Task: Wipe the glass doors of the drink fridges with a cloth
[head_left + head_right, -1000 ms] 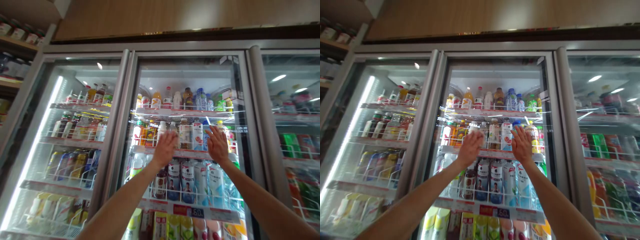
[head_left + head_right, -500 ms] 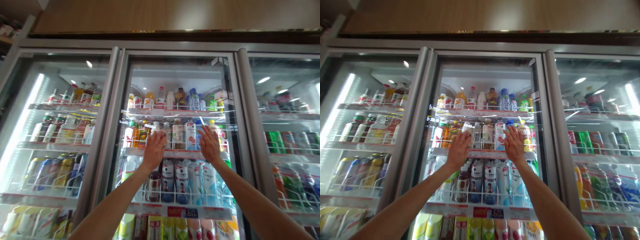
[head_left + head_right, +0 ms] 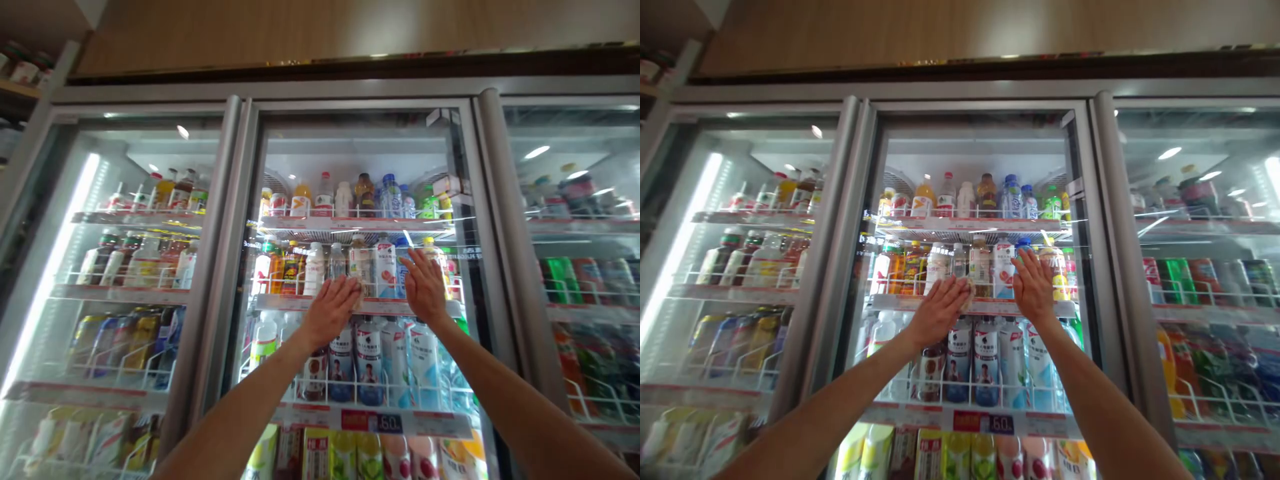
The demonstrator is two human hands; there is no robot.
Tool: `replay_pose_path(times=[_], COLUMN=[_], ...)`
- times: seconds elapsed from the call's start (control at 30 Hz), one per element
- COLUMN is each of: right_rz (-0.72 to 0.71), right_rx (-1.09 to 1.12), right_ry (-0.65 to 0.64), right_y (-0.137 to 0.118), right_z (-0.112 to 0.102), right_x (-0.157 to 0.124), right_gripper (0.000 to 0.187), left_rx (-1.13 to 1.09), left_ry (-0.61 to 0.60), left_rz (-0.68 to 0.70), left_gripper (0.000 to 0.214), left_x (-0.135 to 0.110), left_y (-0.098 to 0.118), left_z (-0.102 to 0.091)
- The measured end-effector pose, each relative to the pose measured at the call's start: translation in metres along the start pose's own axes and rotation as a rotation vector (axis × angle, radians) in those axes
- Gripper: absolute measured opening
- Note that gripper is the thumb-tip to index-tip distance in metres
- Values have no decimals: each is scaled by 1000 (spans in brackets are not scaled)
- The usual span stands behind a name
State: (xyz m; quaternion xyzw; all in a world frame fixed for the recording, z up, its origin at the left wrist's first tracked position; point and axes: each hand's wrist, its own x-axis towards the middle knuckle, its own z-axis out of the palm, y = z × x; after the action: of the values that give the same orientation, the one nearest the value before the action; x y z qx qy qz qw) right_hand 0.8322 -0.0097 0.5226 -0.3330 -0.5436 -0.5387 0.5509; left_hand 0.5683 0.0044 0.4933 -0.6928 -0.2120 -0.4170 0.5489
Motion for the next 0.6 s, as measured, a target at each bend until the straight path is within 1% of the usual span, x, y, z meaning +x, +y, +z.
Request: replay_pose_path(times=[0.03, 0.07, 0.1, 0.13, 0.17, 0.2, 0.23, 0.27, 0.3, 0.33, 0.4, 0.43, 0.47, 0.5, 0.53, 0.6], right_rz=[-2, -5, -6, -6, -6, -6, -8, -10, -12, -15, -17, -15, -11, -7, -5, -9], right_rx=[5, 7, 6, 3, 1, -1, -2, -1, 2, 4, 5, 2, -2, -8, -12, -16], right_ry=[-2, -3, -1, 2, 5, 6, 6, 4, 1, -1, 3, 6, 9, 12, 16, 20], right_y=[0, 0, 0, 0, 0, 0, 0, 0, 1, 1, 1, 1, 1, 1, 0, -1], right_z=[0, 0, 0, 0, 0, 0, 0, 0, 0, 0, 0, 0, 0, 1, 1, 1], right_x=[0, 0, 0, 0, 0, 0, 0, 0, 0, 0, 0, 0, 0, 0, 0, 0], right_gripper=[34, 34, 34, 34, 34, 34, 34, 34, 34, 34, 34, 34, 34, 33, 33, 33], left_rx=[-6, -4, 9, 26, 48, 67, 80, 85, 81, 66, 20, -2, -16, -17, 0, 64], left_ry=[-43, -63, -54, -22, 41, 106, 161, 193, 196, 172, 68, 8, -36, -49, -26, 96], left_rz=[61, 63, 2, -99, -237, -370, -480, -543, -542, -471, -196, -59, 32, 47, -21, -307], left_gripper=[44, 43, 42, 42, 42, 42, 43, 44, 45, 44, 44, 44, 44, 43, 43, 44], left_x=[-1, -3, -6, -8, -10, -11, -11, -10, -8, -6, -5, -6, -8, -10, -12, -13], left_y=[-4, -15, -31, -48, -63, -73, -77, -73, -64, -51, -26, -21, -23, -31, -45, -75], left_z=[-3, -6, -11, -14, -17, -18, -17, -14, -11, -7, -3, -3, -4, -7, -11, -17])
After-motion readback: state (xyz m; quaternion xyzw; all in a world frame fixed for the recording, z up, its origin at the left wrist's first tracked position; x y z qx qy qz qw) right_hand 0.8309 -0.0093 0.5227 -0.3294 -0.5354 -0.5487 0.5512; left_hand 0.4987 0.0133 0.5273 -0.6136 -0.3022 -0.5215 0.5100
